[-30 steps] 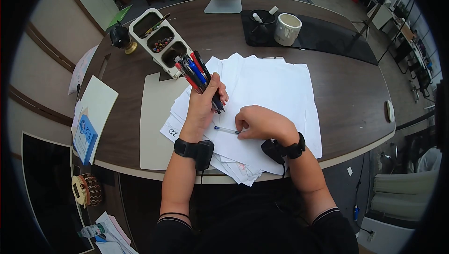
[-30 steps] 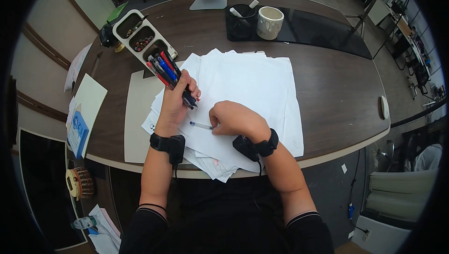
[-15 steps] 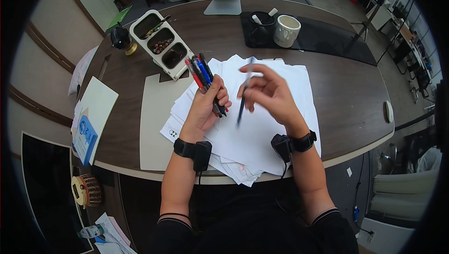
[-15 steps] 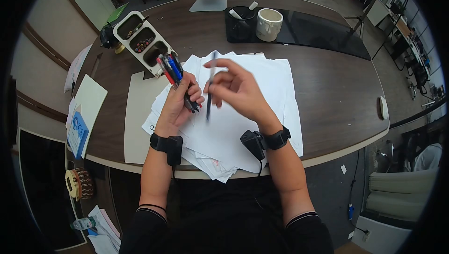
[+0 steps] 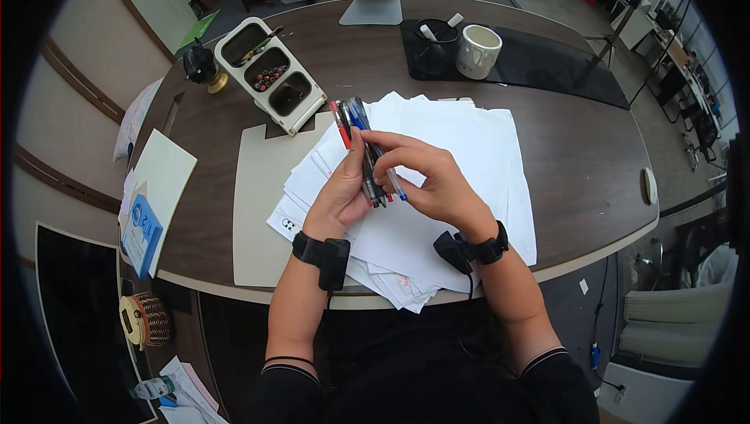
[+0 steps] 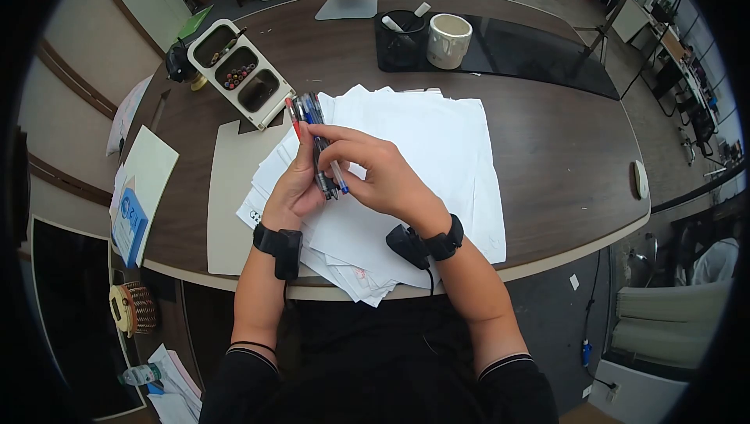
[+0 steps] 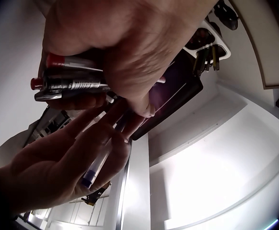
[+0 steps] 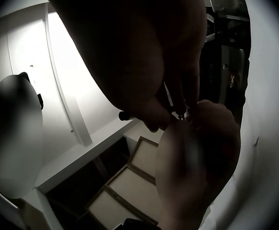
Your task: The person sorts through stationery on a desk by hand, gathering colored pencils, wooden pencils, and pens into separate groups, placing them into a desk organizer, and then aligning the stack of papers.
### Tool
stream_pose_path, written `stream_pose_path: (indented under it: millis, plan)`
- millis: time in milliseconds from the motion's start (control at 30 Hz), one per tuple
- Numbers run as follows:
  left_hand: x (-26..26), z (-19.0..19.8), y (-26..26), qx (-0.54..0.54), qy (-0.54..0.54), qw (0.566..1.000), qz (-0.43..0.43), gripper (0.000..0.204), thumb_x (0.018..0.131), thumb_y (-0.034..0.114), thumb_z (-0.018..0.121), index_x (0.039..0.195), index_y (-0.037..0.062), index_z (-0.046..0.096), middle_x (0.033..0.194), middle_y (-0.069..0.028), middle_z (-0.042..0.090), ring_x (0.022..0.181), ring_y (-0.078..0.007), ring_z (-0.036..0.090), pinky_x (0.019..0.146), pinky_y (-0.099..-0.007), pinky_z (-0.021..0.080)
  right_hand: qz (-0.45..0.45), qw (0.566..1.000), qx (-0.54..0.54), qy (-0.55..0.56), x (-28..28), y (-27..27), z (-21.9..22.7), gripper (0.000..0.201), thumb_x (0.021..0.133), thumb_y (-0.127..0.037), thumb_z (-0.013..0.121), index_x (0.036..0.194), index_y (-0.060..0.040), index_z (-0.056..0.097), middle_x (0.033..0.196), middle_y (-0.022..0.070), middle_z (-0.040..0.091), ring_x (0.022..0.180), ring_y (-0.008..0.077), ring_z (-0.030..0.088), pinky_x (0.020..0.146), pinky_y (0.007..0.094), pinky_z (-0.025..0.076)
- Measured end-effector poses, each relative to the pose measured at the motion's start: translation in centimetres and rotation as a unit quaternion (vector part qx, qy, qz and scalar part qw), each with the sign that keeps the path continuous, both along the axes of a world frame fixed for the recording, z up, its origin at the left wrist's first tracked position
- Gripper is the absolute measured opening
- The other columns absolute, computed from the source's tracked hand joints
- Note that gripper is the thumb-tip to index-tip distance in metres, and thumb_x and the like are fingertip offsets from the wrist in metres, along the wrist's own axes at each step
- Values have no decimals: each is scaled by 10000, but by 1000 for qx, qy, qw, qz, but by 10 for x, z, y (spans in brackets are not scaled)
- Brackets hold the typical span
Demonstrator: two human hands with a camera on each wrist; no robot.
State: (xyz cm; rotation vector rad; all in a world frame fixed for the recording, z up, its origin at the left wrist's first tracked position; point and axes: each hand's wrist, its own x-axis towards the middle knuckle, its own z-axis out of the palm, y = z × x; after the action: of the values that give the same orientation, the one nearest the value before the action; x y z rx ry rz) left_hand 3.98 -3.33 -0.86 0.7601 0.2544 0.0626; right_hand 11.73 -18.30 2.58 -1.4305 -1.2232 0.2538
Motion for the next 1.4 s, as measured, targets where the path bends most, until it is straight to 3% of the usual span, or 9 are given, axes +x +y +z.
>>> stream_pose_path:
  millis: [167, 267, 433, 533, 633, 833, 1000, 1067, 1400]
  plan:
    - [4, 7, -4, -62, 12, 997, 43, 450, 918, 535, 571, 1047, 105, 589, 851, -21, 610, 751, -124, 606, 662, -263, 536, -8, 994, -31, -107, -1, 0, -3, 226, 806, 73, 543, 1002, -25, 600, 1364, 135, 557, 1346, 355, 440, 959, 378, 475]
    - [4, -1, 3, -69, -24, 997, 0, 416, 927, 508, 578, 994, 98, 578, 809, -22, 574, 736, -122, 592, 655, -256, 522, 32, 997, -70, 15, -3, -1, 0, 279, 828, 46, 529, 1096, -24, 556, 1365, 173, 539, 1394, 359, 376, 1011, 389, 431]
    - [1, -1, 2, -62, -62, 996, -32, 255, 941, 344, 643, 938, 108, 545, 736, 22, 466, 658, -107, 497, 635, -244, 433, 43, 998, -13, 33, 6, 0, -9, 341, 838, -10, 576, 1174, -37, 521, 1298, 170, 569, 1376, 316, 410, 1060, 393, 387]
    - [0, 0, 2, 32, -137, 990, -28, 235, 914, 283, 691, 906, 106, 536, 741, 18, 496, 677, -107, 514, 639, -234, 421, 22, 991, 53, 118, 9, -1, -5, 467, 823, -91, 685, 1245, -52, 489, 1327, 159, 547, 1339, 288, 448, 1075, 422, 386]
    - [-3, 2, 2, 250, -134, 958, -39, 287, 861, 293, 752, 880, 105, 536, 744, 14, 524, 690, -103, 525, 645, -240, 422, 11, 982, 82, 168, 10, 0, -2, 654, 774, -167, 798, 1319, -61, 452, 1355, 151, 529, 1304, 267, 482, 1083, 449, 389]
    - [-7, 9, -14, 308, -122, 939, -91, 320, 704, 236, 848, 837, 82, 602, 764, 16, 595, 692, -80, 560, 634, -236, 461, 37, 994, 11, 107, 7, -6, 3, 875, 622, -220, 910, 1360, -64, 468, 1282, 99, 561, 1214, 208, 527, 1084, 397, 384]
    - [-9, 21, -25, 365, -50, 924, -103, 573, 620, 89, 873, 1085, 65, 538, 903, -8, 626, 875, -132, 623, 822, -293, 502, 40, 991, 7, 131, 5, -7, 6, 757, 654, -141, 878, 1309, -44, 510, 908, 17, 651, 858, 93, 589, 846, 263, 468]
    - [-8, 17, -20, 370, -19, 916, -153, 702, 606, 87, 882, 1187, 67, 489, 1048, -35, 614, 1004, -154, 602, 918, -313, 475, 68, 988, -25, 137, 6, -6, 3, 684, 667, -120, 866, 1262, -35, 540, 856, 13, 649, 809, 81, 582, 798, 247, 474]
    - [-13, 8, -3, 412, -32, 887, -205, 750, 608, 57, 896, 1235, 54, 485, 1084, -33, 612, 986, -138, 597, 925, -309, 485, 113, 980, -64, 153, 0, -4, 3, 345, 710, -85, 832, 997, -27, 649, 797, 30, 670, 770, 87, 609, 767, 250, 499]
